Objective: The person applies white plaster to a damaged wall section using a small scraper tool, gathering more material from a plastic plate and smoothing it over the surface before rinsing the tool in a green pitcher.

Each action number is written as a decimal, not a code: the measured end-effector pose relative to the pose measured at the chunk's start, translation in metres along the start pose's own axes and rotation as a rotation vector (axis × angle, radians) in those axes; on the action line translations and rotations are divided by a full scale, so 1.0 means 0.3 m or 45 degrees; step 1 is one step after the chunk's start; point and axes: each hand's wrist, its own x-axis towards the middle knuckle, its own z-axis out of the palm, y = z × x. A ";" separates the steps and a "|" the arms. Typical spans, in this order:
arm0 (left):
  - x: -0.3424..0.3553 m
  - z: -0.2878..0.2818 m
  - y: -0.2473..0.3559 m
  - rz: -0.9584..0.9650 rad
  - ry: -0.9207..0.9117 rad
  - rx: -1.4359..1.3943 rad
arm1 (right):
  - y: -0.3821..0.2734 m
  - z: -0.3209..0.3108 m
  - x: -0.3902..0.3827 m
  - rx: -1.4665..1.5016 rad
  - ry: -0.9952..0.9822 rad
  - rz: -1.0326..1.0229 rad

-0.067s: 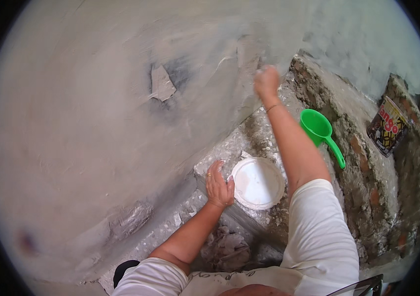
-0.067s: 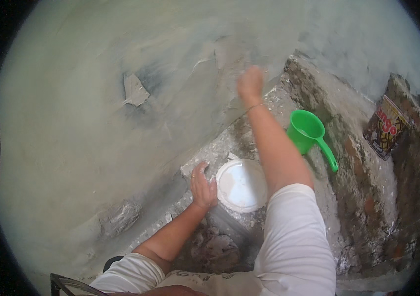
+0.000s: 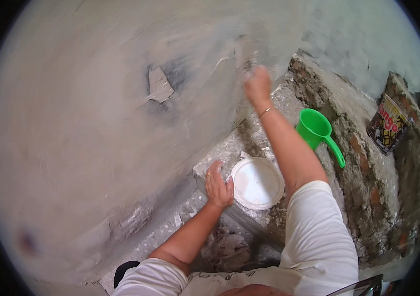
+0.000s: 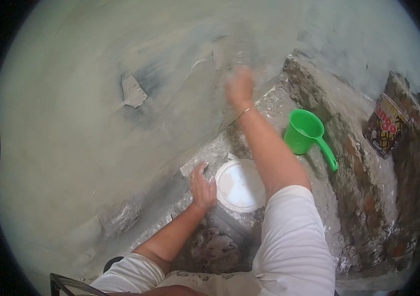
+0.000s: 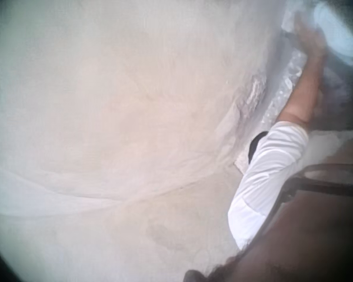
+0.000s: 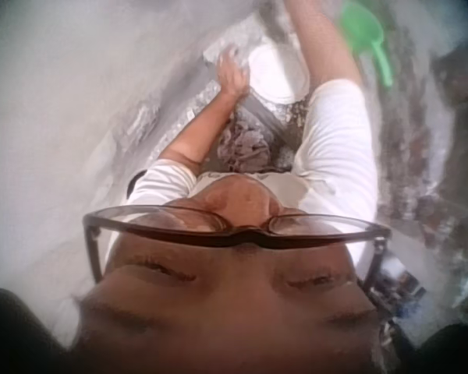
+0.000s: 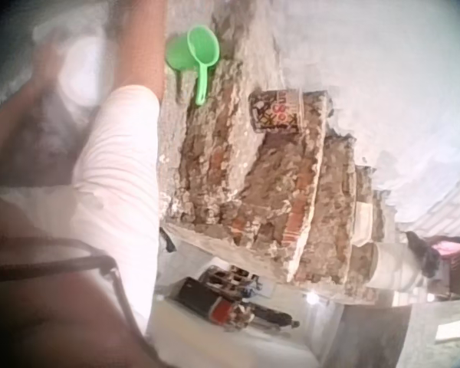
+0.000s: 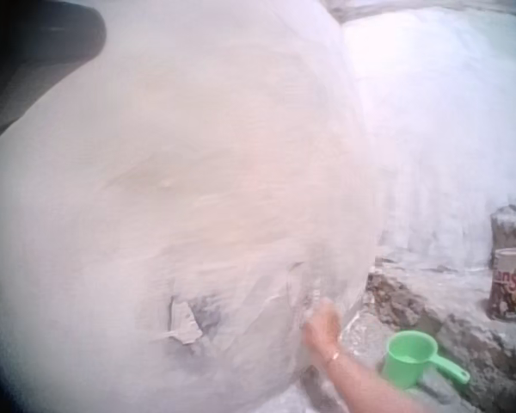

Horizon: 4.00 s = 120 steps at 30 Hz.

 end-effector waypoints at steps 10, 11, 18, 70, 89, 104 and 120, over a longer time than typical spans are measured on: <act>0.008 -0.021 0.024 -0.010 -0.032 0.094 | -0.110 -0.389 0.007 0.191 -0.167 0.093; 0.010 -0.019 0.021 0.019 -0.013 0.095 | -0.091 -0.382 0.048 0.189 -0.154 0.095; 0.015 0.011 0.024 0.063 -0.034 0.119 | -0.033 -0.151 0.124 0.039 0.058 -0.114; 0.019 -0.027 0.024 0.032 -0.004 0.114 | 0.035 -0.206 -0.113 -0.003 -0.184 0.227; 0.015 -0.018 0.009 0.079 0.032 0.105 | 0.058 -0.259 -0.142 -0.018 -0.081 -0.019; 0.018 -0.027 0.013 0.058 0.025 0.086 | 0.250 -0.119 -0.421 -0.013 -0.437 -0.179; 0.021 -0.024 0.017 0.023 0.009 0.052 | 0.263 -0.018 -0.378 -0.050 -0.422 0.060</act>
